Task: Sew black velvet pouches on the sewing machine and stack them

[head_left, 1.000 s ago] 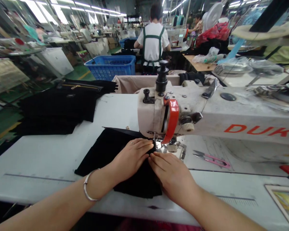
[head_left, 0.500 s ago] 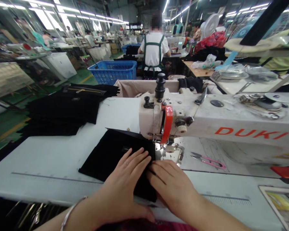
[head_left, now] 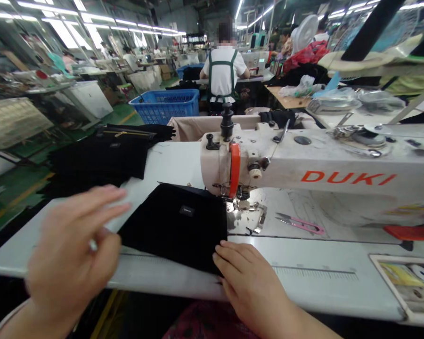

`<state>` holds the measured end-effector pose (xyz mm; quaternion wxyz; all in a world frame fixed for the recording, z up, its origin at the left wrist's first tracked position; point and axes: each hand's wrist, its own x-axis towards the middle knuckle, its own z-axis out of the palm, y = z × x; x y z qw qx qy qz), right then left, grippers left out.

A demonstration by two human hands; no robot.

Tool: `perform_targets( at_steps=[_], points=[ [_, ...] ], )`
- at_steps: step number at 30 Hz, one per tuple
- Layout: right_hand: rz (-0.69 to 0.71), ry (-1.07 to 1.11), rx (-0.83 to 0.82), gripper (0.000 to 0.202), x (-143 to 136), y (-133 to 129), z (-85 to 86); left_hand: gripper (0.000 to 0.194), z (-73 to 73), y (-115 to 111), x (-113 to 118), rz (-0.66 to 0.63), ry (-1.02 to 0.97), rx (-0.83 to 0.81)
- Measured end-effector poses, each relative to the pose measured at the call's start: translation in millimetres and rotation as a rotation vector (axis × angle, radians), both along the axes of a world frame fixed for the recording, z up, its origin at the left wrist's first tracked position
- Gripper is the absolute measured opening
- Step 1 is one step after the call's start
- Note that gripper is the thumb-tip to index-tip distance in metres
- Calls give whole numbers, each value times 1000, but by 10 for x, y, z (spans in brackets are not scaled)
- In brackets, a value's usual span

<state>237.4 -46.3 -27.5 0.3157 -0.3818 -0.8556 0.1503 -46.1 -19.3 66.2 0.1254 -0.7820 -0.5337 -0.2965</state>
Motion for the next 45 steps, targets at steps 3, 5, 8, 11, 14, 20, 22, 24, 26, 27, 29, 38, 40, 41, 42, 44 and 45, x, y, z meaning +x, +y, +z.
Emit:
perform_targets(
  at_steps=[3, 5, 8, 11, 14, 20, 22, 24, 26, 27, 29, 38, 40, 41, 42, 44, 45],
  points=[
    [96, -102, -56, 51, 234, 73, 101, 45, -293, -106, 386, -438, 182, -285],
    [74, -210, -27, 58, 470, 211, 178, 48, -506, -96, 601, -561, 281, -396],
    [-61, -382, 26, 46, 721, 498, 213, 36, -677, -29, 706, -648, 313, -414],
    [-172, -374, 45, 17, 670, 801, 141, 37, -667, -14, 666, -655, 310, -438],
    [-291, -322, 75, 14, 438, 1020, 57, 46, -611, -68, 661, -608, 276, -502],
    [-209, -287, 35, 8, 365, 727, 131, 36, -697, -88, 676, -582, 193, -463],
    [-84, -193, -67, 4, 419, 451, 173, 29, -743, -60, 651, -621, 154, -404],
    [-2, -120, -156, 8, 429, 195, 173, 32, -771, -49, 640, -640, 136, -394],
    [16, -90, -179, 19, 388, 13, 127, 35, -783, -61, 659, -604, 125, -426],
    [13, -84, -174, 21, 355, -46, 93, 36, -783, -70, 680, -570, 122, -453],
    [-1, -80, -144, 19, 283, -107, 22, 40, -769, -78, 730, -496, 115, -503],
    [116, -78, 71, 23, 222, -111, -61, 35, -425, 137, 652, -409, -291, -514],
    [124, -59, 81, 22, 225, -110, -58, 41, -423, 147, 630, -555, -153, -545],
    [123, -51, 86, 22, 222, -109, -61, 45, -446, 140, 633, -628, -59, -557],
    [120, -44, 91, 21, 217, -108, -66, 48, -480, 128, 643, -686, 38, -555],
    [112, -34, 100, 19, 206, -108, -84, 50, -565, 95, 681, -748, 203, -525],
    [107, -31, 106, 19, 202, -110, -95, 50, -606, 79, 703, -755, 258, -509]
  ],
)
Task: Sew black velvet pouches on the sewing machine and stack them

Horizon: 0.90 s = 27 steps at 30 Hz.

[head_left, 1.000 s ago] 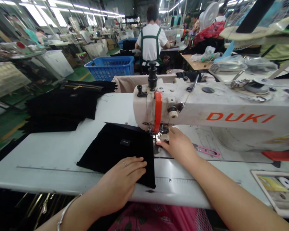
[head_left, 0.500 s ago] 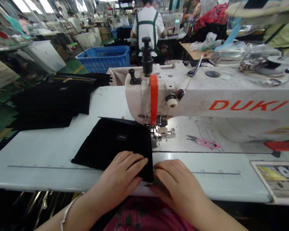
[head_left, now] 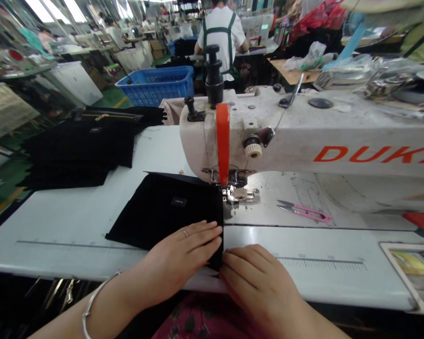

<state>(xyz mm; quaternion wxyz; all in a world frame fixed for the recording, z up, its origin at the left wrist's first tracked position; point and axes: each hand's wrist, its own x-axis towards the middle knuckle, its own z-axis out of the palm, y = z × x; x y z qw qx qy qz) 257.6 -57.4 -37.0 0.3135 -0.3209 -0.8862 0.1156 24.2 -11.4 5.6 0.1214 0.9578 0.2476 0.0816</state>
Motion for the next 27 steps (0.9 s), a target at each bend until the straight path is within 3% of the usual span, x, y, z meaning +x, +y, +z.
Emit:
perform_targets(
  at_steps=[4, 11, 22, 27],
  points=[
    [4, -19, 23, 20, 1, -8, -47, 44, -101, -39, 56, -6, 47, 62],
    [-8, 46, 94, 22, -18, 66, -21, 43, -108, -29, 57, -9, -23, 81],
    [-26, 28, -7, 26, -2, 176, 13, 39, -136, 288, 74, -18, 31, 119],
    [-58, 35, -53, 19, -1, 193, -9, 33, -161, 328, 63, -27, -72, 147]
  ],
)
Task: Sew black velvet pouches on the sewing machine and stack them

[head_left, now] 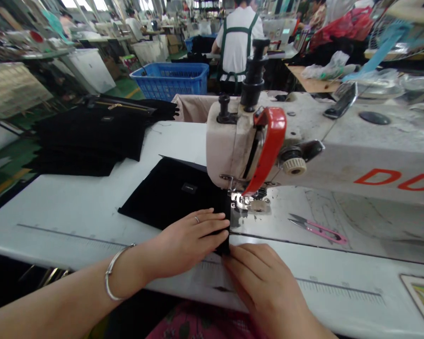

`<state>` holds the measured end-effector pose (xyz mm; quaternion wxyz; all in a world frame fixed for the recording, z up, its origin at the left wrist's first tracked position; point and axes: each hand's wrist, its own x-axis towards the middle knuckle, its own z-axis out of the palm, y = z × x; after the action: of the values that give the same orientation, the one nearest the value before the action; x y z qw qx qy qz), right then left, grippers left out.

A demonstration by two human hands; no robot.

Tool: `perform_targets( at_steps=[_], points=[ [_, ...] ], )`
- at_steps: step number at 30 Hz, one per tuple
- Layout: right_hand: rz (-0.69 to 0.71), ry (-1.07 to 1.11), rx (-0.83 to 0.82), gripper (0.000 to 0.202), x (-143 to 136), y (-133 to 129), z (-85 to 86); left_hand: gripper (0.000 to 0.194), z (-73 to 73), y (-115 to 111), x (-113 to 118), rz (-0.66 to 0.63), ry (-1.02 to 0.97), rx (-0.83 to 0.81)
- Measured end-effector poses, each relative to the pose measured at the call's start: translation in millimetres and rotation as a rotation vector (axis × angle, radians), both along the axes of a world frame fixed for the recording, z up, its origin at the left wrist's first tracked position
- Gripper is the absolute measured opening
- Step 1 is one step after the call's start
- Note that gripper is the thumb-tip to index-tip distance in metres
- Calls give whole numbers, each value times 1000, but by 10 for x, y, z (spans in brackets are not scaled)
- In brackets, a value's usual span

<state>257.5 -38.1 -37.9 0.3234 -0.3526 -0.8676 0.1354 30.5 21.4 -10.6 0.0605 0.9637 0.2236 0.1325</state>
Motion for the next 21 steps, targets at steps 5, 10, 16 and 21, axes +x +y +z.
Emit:
perform_targets(
  at_steps=[5, 10, 16, 21],
  points=[
    [-20, 9, -90, 18, 24, -34, 45, 24, -52, -81, -54, -60, -156, -81],
    [-26, 6, -134, 17, 28, -43, 60, 22, -66, -78, -57, -62, -186, -96],
    [-36, 15, -140, 16, 25, -48, 89, 21, -74, -58, -48, -65, -202, -86],
    [-51, 17, -146, 16, 27, -53, 73, 21, -82, -44, -51, -102, -186, -94]
  ],
)
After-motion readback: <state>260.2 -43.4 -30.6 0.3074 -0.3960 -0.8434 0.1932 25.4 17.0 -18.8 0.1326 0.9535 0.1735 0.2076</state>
